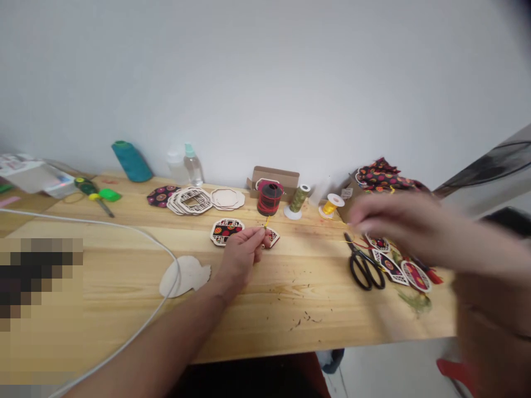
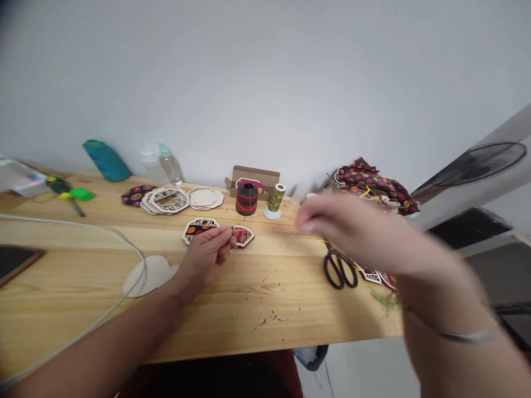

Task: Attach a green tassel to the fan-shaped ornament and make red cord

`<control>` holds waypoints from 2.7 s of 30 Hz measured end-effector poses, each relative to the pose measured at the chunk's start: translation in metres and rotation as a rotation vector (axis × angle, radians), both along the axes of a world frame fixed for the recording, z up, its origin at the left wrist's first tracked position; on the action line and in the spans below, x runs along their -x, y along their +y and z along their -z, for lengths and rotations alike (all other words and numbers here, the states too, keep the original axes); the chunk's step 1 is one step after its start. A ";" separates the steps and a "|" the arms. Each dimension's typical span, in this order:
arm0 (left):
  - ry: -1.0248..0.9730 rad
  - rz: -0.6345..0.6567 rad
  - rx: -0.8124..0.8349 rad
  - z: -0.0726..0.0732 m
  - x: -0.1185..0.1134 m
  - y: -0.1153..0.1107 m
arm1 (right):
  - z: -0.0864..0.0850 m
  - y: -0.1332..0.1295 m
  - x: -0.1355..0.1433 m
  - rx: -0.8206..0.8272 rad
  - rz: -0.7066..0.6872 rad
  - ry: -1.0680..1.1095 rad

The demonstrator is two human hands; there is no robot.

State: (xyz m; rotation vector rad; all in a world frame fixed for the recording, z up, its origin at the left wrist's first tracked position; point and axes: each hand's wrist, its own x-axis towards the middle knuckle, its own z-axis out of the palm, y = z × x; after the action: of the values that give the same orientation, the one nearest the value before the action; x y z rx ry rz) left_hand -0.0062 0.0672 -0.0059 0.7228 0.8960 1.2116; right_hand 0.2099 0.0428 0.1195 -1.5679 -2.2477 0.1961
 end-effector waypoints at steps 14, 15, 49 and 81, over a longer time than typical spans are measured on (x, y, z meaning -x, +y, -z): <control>0.156 0.296 0.117 0.013 -0.002 0.000 | 0.100 0.037 0.034 0.313 -0.182 0.257; 0.169 0.311 0.117 0.013 -0.002 0.000 | 0.103 0.038 0.032 0.302 -0.171 0.275; 0.105 0.261 0.200 0.010 -0.004 0.000 | 0.117 0.040 0.022 0.664 -0.271 0.624; -0.081 0.362 0.239 0.012 -0.003 -0.004 | 0.139 0.039 0.039 0.725 -0.165 1.200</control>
State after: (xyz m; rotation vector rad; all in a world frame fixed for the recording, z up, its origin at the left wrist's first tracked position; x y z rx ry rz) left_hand -0.0034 0.0634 -0.0179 0.6064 0.7858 0.7921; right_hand 0.1706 0.0818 -0.0191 -0.9912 -1.3206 1.6288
